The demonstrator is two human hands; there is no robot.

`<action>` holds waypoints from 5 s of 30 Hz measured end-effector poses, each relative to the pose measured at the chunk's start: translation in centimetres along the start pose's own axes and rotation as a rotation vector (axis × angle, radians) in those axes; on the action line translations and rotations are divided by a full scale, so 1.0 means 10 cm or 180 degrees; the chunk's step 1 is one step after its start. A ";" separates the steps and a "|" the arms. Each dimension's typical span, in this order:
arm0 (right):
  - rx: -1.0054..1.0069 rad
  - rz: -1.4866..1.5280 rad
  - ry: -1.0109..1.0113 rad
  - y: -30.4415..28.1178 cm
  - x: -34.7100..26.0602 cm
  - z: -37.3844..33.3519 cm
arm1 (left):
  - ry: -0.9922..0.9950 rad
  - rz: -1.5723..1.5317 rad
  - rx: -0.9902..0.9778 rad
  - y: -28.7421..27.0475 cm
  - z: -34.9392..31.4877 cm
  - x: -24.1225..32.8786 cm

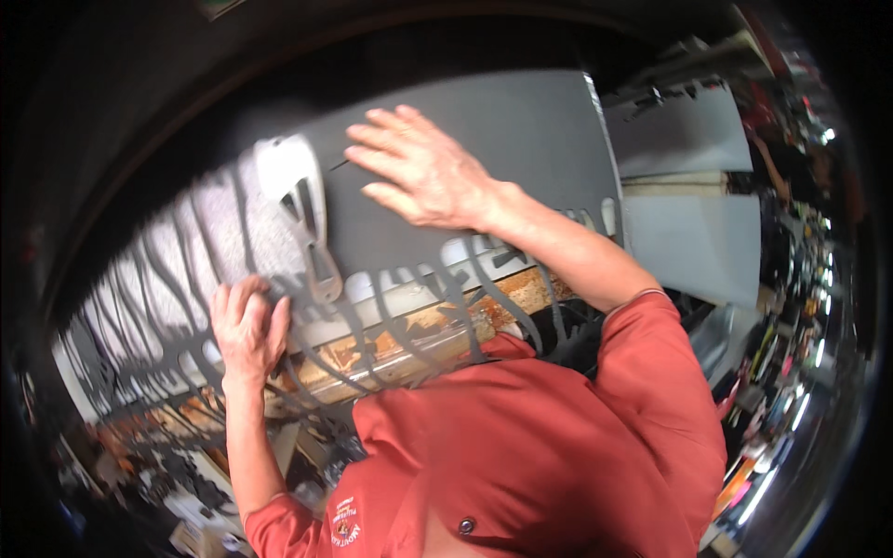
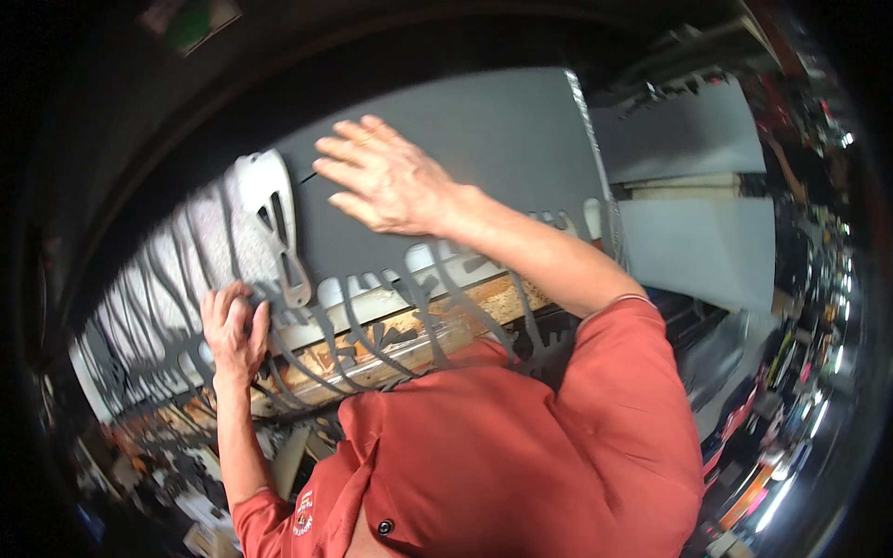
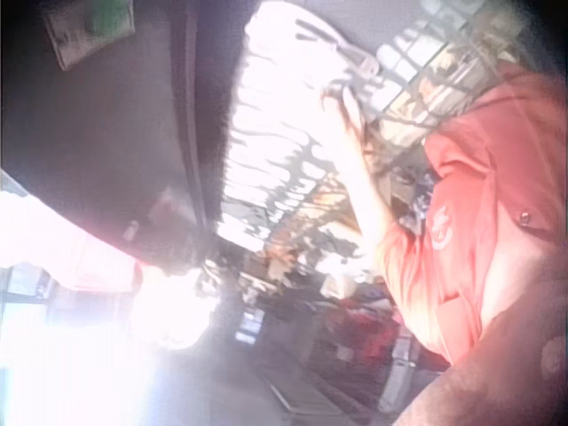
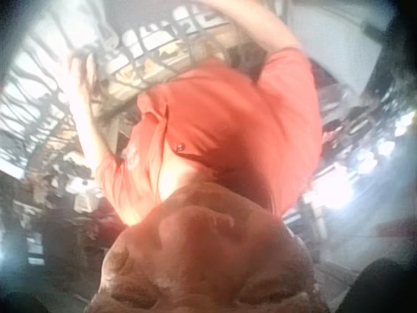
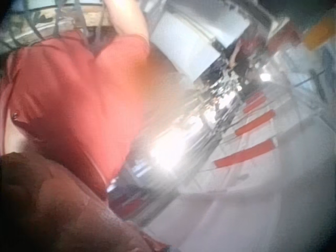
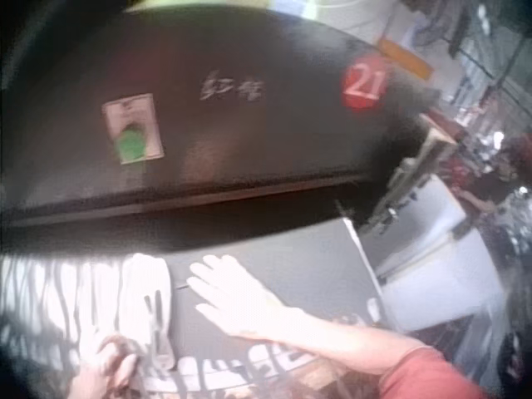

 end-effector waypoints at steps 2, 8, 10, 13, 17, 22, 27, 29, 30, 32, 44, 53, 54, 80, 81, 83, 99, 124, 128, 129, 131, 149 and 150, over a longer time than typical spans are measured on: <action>0.0090 0.0220 0.0142 0.05 -0.03 -0.02 | -0.0048 0.0007 -0.0033 -0.01 -0.03 -0.01; 0.0424 0.0705 -0.0201 0.19 -0.27 0.16 | -0.0207 -0.0137 0.0150 -0.06 -0.01 -0.01; 0.0607 0.0908 -0.0261 0.18 -0.26 0.20 | -0.0277 -0.0279 0.0309 -0.06 0.04 0.02; 0.0646 0.0901 -0.0557 0.06 -0.31 0.08 | -0.0460 -0.0479 0.0553 -0.06 0.08 0.11; 0.0442 0.0676 -0.0086 -0.31 -0.28 -0.32 | -0.0370 -0.0930 0.0545 0.08 0.07 0.28; 0.0554 0.0455 0.0836 -0.45 -0.33 -0.36 | -0.0446 -0.1124 0.0635 0.16 -0.01 0.29; 0.0478 0.0908 0.0732 0.06 -0.47 0.30 | -0.0469 -0.0878 0.0676 0.22 -0.02 0.34; 0.0463 0.0384 0.0611 0.19 -0.47 0.49 | -0.0478 -0.0833 0.0791 0.25 -0.02 0.37; 0.0491 0.0774 0.0830 0.25 -0.42 0.54 | -0.0529 -0.0765 0.0760 0.29 -0.01 0.39; 0.0566 0.0988 0.1032 0.30 -0.36 0.59 | -0.0608 -0.0649 0.0730 0.34 -0.01 0.41; 0.0430 0.0785 0.0758 0.29 -0.33 0.55 | -0.0699 -0.0256 0.0805 0.41 0.03 0.48; -0.0029 0.1036 0.0916 0.02 -0.54 0.27 | -0.0518 -0.1001 0.1161 0.06 -0.15 0.44; 0.0015 0.1123 0.0809 -0.05 -0.64 0.11 | -0.0378 -0.1025 0.1192 -0.05 -0.27 0.51; 0.0691 -0.0387 0.0247 0.07 -1.17 -0.50 | -0.0652 -0.0612 0.1137 0.49 -1.00 0.99; 0.0325 0.0190 0.1495 0.06 -1.09 -0.60 | -0.0662 -0.0619 0.1151 0.49 -1.01 0.98; 0.1333 0.0816 0.0615 -0.36 -1.46 -0.62 | -0.0609 -0.0557 0.1215 0.48 -1.02 0.99; 0.0681 0.0791 0.1217 0.03 -1.24 -1.66 | -0.0714 -0.0832 0.1265 0.43 -0.98 0.99; -0.0049 0.0676 0.1387 0.02 -1.16 -1.61 | -0.0731 -0.0335 0.1248 0.43 -1.06 1.26; -0.0726 0.0467 0.1379 -0.27 -1.22 -1.26 | -0.0790 -0.0527 0.0995 0.46 -1.06 1.19; -0.0480 0.0852 0.1440 -0.38 -1.19 -1.11 | -0.0837 -0.0622 0.0956 0.44 -1.07 1.16; 0.0054 0.0683 0.1287 -0.47 -1.06 -0.63 | -0.0771 -0.0775 0.0703 0.41 -1.03 1.13; -0.0409 0.1029 0.2056 0.13 -0.51 0.68 | -0.0652 -0.0236 0.1121 0.49 0.23 -0.39; -0.0172 0.1395 0.1763 0.05 -0.62 0.54 | -0.0707 -0.0282 0.1036 0.50 0.22 -0.41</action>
Point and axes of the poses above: each hand's wrist, its own z-axis towards the middle knuckle, its own y-axis out of the palm, x = y × z, the point moved 6 cm from there along z, towards the middle knuckle, and after that the axes turned 7 degrees about y, right-handed, at the moved point
